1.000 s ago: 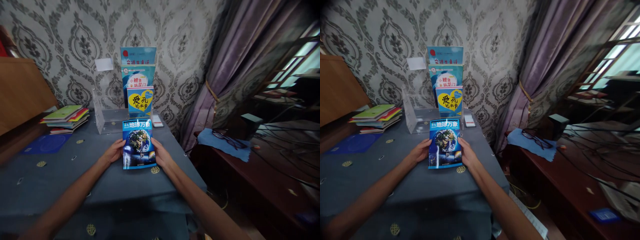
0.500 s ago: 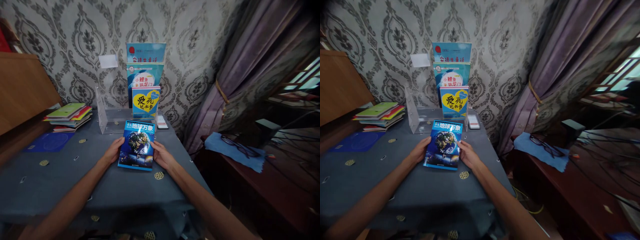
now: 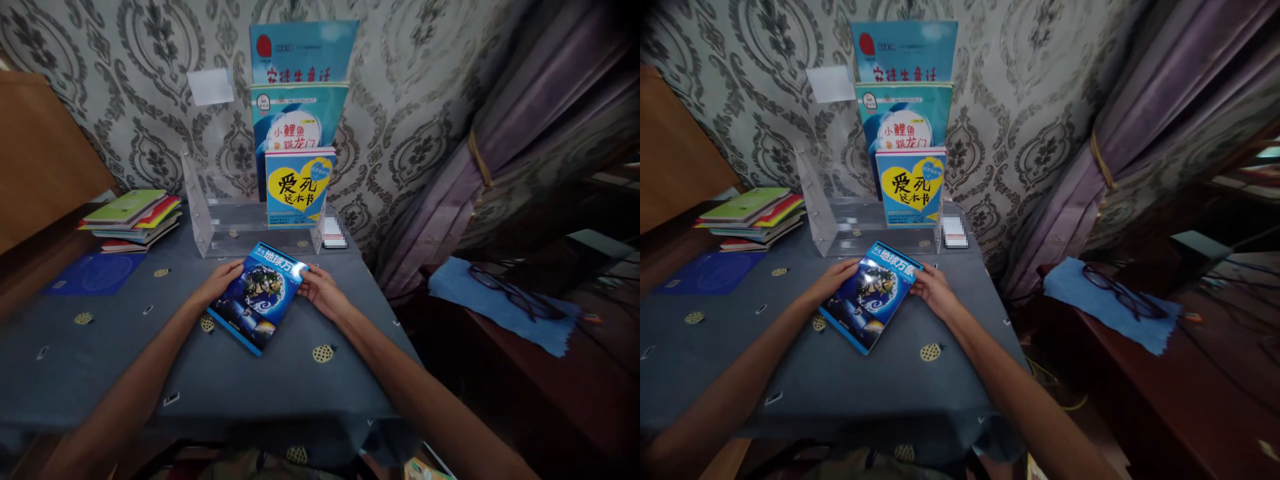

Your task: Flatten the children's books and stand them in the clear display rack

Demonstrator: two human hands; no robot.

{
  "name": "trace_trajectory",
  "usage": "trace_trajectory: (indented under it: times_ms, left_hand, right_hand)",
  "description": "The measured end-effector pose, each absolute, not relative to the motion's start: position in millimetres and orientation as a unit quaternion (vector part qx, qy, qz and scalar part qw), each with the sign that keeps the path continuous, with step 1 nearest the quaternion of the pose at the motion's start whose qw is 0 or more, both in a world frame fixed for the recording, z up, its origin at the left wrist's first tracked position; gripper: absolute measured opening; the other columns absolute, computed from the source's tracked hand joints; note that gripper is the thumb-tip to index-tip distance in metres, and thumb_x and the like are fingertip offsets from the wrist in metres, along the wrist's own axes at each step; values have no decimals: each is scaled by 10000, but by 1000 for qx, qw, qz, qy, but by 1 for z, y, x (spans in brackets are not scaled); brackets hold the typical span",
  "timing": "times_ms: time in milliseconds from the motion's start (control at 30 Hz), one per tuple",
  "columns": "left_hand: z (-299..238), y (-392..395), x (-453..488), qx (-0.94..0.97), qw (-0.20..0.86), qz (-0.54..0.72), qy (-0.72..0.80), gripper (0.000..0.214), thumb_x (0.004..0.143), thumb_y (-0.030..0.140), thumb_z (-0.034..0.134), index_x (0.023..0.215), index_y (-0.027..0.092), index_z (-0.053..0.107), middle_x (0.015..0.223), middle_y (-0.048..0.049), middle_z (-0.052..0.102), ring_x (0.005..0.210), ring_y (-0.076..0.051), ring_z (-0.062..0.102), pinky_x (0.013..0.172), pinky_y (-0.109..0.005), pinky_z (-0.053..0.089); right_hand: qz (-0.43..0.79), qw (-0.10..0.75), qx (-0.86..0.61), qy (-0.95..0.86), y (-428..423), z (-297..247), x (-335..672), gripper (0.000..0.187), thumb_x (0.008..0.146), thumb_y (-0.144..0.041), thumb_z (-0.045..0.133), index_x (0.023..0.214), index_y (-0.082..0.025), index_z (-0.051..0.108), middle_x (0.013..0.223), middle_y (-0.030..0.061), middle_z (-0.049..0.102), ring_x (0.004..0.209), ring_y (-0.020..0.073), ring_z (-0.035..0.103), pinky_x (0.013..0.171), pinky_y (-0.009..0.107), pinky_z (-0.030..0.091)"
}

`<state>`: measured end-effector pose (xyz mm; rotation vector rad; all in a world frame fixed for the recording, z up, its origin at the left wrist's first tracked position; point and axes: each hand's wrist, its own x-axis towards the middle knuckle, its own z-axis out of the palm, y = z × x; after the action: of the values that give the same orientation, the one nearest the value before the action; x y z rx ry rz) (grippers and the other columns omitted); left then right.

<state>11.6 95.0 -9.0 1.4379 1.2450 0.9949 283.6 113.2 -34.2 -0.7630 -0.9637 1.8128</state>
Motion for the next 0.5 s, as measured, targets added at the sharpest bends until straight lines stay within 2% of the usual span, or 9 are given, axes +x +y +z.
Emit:
trace_trajectory:
  times_ms: [133, 300, 367, 500]
  left_hand:
    - [-2, 107, -4, 720, 378, 279, 511, 528, 853, 618, 562, 1136, 208, 736, 1089, -81, 756, 1009, -291, 683, 929, -408, 521]
    - [8, 93, 14, 785, 74, 125, 602, 343, 975, 343, 463, 1195, 207, 688, 1167, -126, 693, 1110, -302, 626, 974, -457, 473]
    - [11, 76, 37, 804, 0, 96, 586, 341, 993, 357, 464, 1213, 187, 661, 1179, -145, 659, 1109, -303, 608, 963, -464, 475]
    - [12, 38, 83, 854, 4, 80, 514, 456, 985, 506, 481, 1290, 181, 577, 1199, -131, 646, 1119, -298, 594, 965, -457, 487]
  right_hand:
    - [674, 431, -326, -504, 107, -34, 290, 327, 712, -350, 811, 977, -212, 679, 725, -32, 673, 618, 112, 607, 552, 219, 493]
    - [615, 376, -335, -606, 107, -36, 293, 307, 755, -344, 750, 1012, -191, 682, 747, -21, 646, 621, 112, 585, 543, 225, 484]
    - [606, 354, -339, -626, 108, -37, 293, 314, 785, -353, 721, 1047, -186, 675, 726, -25, 637, 588, 108, 572, 532, 227, 476]
    - [595, 341, -341, -643, 107, -36, 294, 307, 821, -381, 685, 1046, -174, 668, 663, -36, 628, 523, 102, 554, 509, 226, 464]
